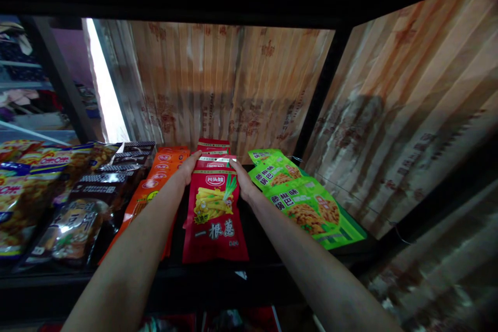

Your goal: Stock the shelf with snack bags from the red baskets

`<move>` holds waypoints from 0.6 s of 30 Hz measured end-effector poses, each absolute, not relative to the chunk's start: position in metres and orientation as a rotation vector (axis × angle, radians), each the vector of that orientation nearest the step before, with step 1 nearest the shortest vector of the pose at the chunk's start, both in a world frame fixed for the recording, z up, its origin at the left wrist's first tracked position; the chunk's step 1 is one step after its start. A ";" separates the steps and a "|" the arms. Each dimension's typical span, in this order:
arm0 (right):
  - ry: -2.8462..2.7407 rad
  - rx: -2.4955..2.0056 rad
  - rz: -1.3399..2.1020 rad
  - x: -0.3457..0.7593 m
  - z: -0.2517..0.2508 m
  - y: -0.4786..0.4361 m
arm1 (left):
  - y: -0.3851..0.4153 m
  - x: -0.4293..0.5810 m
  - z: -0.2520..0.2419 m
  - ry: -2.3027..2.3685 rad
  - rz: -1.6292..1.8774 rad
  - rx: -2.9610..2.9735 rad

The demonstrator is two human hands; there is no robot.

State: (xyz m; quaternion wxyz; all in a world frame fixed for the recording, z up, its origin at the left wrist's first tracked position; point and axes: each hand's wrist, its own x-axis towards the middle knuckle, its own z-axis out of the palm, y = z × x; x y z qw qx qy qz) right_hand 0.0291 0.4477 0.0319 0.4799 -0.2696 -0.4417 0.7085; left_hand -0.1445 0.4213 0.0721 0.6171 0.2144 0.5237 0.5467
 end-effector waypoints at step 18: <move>-1.012 -0.733 1.755 0.017 0.024 0.470 | 0.427 -0.139 0.068 1.142 1.311 0.500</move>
